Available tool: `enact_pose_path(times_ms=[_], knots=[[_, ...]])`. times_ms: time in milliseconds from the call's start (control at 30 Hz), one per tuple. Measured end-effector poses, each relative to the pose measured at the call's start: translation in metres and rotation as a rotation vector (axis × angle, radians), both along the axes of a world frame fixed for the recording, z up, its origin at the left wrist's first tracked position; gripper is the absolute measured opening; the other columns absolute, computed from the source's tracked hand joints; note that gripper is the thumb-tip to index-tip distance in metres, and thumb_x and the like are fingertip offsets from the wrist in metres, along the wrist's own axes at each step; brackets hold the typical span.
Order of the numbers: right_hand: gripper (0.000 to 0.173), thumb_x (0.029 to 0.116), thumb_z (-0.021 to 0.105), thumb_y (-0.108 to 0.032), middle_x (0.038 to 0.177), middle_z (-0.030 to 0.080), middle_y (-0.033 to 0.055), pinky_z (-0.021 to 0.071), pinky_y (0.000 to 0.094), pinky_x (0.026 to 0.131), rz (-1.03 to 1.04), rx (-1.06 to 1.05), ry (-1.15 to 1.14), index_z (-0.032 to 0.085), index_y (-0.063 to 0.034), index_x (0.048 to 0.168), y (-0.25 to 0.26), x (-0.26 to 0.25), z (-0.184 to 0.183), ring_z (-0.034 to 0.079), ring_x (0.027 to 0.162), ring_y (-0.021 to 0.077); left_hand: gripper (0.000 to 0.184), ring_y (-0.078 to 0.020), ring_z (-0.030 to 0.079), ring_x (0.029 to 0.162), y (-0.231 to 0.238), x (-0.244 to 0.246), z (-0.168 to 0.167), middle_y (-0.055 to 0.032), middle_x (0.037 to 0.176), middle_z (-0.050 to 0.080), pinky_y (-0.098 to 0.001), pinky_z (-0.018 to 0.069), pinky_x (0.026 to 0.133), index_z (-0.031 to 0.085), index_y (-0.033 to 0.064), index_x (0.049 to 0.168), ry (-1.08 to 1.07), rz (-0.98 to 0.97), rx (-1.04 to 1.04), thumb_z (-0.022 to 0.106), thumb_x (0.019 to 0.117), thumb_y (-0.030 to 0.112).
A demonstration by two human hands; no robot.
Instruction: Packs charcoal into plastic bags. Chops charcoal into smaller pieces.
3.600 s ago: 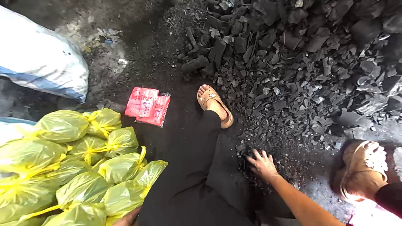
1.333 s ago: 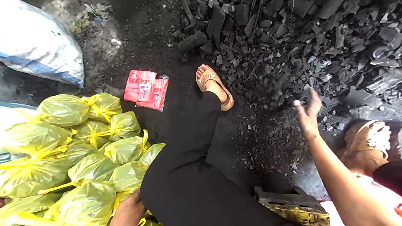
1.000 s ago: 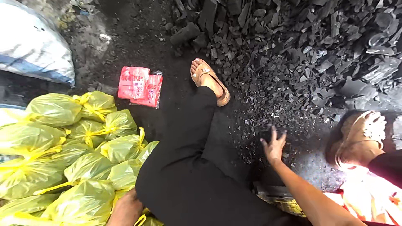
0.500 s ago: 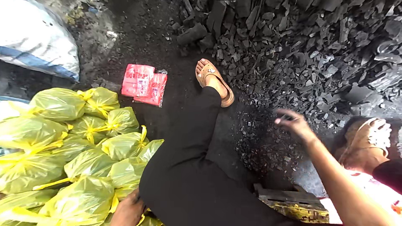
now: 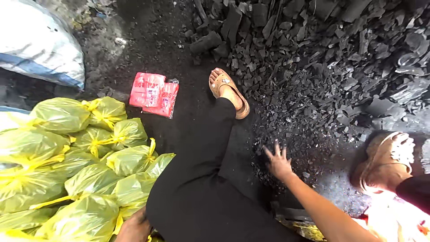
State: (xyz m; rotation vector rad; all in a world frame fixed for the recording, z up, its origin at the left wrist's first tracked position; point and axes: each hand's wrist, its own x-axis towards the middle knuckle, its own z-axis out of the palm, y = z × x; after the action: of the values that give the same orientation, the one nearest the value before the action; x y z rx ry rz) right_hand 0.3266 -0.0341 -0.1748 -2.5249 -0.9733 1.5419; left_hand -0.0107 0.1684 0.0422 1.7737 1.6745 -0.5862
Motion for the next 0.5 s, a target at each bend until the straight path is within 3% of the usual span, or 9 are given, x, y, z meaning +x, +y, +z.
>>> enact_pose_path(times_ms=[67, 100, 167, 200, 267, 333, 367, 433, 500], knots=[[0.075, 0.0965, 0.070, -0.030, 0.173, -0.004, 0.0170, 0.0186, 0.0873, 0.106, 0.167, -0.065, 0.240, 0.033, -0.0381, 0.161, -0.006, -0.006, 0.011, -0.001, 0.153, 0.0571, 0.025, -0.0184, 0.059, 0.070, -0.001, 0.001, -0.001, -0.0127, 0.088, 0.066, -0.0445, 0.0509, 0.069, 0.065, -0.0029, 0.116, -0.003, -0.001, -0.002, 0.054, 0.1010, 0.014], [0.066, 0.0990, 0.068, -0.033, 0.173, 0.004, 0.0160, 0.0218, 0.0810, 0.111, 0.222, -0.064, 0.356, 0.040, -0.0349, 0.159, -0.007, -0.002, 0.017, 0.005, 0.155, 0.0534, 0.025, -0.0180, 0.059, 0.069, -0.001, -0.001, -0.002, -0.0128, 0.088, 0.065, -0.0441, 0.0508, 0.068, 0.065, -0.0030, 0.117, -0.010, 0.002, -0.003, 0.054, 0.1014, 0.014], [0.045, 0.1039, 0.061, -0.022, 0.163, 0.038, 0.0180, 0.0318, 0.0593, 0.119, 0.099, 0.116, 0.472, 0.056, -0.0175, 0.149, -0.014, 0.021, 0.028, 0.037, 0.149, 0.0399, 0.026, -0.0155, 0.057, 0.067, -0.002, -0.008, -0.004, -0.0112, 0.085, 0.065, -0.0420, 0.0500, 0.066, 0.066, -0.0035, 0.115, -0.041, 0.015, 0.003, 0.054, 0.1007, 0.014], [0.038, 0.1050, 0.058, -0.016, 0.150, 0.055, 0.0168, 0.0391, 0.0532, 0.117, -0.074, 0.237, 0.381, 0.062, -0.0116, 0.142, -0.023, 0.036, 0.030, 0.052, 0.139, 0.0342, 0.025, -0.0129, 0.055, 0.065, -0.002, -0.013, -0.007, -0.0082, 0.083, 0.063, -0.0394, 0.0495, 0.064, 0.066, -0.0031, 0.114, -0.059, 0.023, 0.001, 0.054, 0.1003, 0.015], [0.033, 0.1039, 0.054, -0.006, 0.133, 0.065, 0.0228, 0.0463, 0.0556, 0.110, -0.396, 0.401, -0.048, 0.066, -0.0038, 0.134, -0.049, 0.070, 0.026, 0.062, 0.125, 0.0383, 0.023, -0.0065, 0.053, 0.061, -0.003, -0.021, -0.012, -0.0012, 0.078, 0.061, -0.0321, 0.0492, 0.060, 0.065, -0.0018, 0.113, -0.104, 0.066, -0.017, 0.053, 0.0996, 0.014], [0.036, 0.1039, 0.053, -0.011, 0.138, 0.054, 0.0359, 0.0391, 0.0652, 0.110, -0.663, 0.356, -0.420, 0.061, 0.0014, 0.137, -0.079, 0.107, 0.011, 0.051, 0.130, 0.0531, 0.022, -0.0018, 0.051, 0.058, -0.004, -0.025, -0.015, 0.0035, 0.076, 0.058, -0.0260, 0.0473, 0.057, 0.062, -0.0016, 0.113, -0.139, 0.117, -0.028, 0.053, 0.1000, 0.013], [0.044, 0.1054, 0.054, -0.020, 0.148, 0.042, 0.0389, 0.0352, 0.0686, 0.111, -0.802, 0.262, -0.502, 0.054, 0.0012, 0.144, -0.089, 0.120, 0.002, 0.041, 0.137, 0.0576, 0.022, -0.0010, 0.050, 0.058, -0.004, -0.024, -0.015, 0.0040, 0.076, 0.058, -0.0252, 0.0473, 0.057, 0.062, -0.0020, 0.113, -0.152, 0.131, -0.028, 0.053, 0.1002, 0.013], [0.068, 0.1048, 0.055, -0.044, 0.165, 0.018, 0.0333, 0.0232, 0.0786, 0.110, -0.914, 0.094, -0.511, 0.036, -0.0056, 0.158, -0.092, 0.129, -0.017, 0.019, 0.150, 0.0576, 0.022, -0.0021, 0.051, 0.060, -0.004, -0.022, -0.013, 0.0019, 0.079, 0.059, -0.0272, 0.0482, 0.059, 0.063, -0.0029, 0.111, -0.142, 0.123, -0.015, 0.054, 0.0993, 0.014], [0.082, 0.1020, 0.055, -0.053, 0.170, 0.003, 0.0288, 0.0145, 0.0881, 0.105, -0.804, 0.038, -0.465, 0.023, -0.0122, 0.165, -0.075, 0.114, -0.032, 0.004, 0.152, 0.0596, 0.024, -0.0056, 0.054, 0.065, -0.003, -0.022, -0.011, -0.0037, 0.084, 0.061, -0.0319, 0.0506, 0.065, 0.063, -0.0051, 0.112, -0.109, 0.103, -0.009, 0.055, 0.0993, 0.013]])
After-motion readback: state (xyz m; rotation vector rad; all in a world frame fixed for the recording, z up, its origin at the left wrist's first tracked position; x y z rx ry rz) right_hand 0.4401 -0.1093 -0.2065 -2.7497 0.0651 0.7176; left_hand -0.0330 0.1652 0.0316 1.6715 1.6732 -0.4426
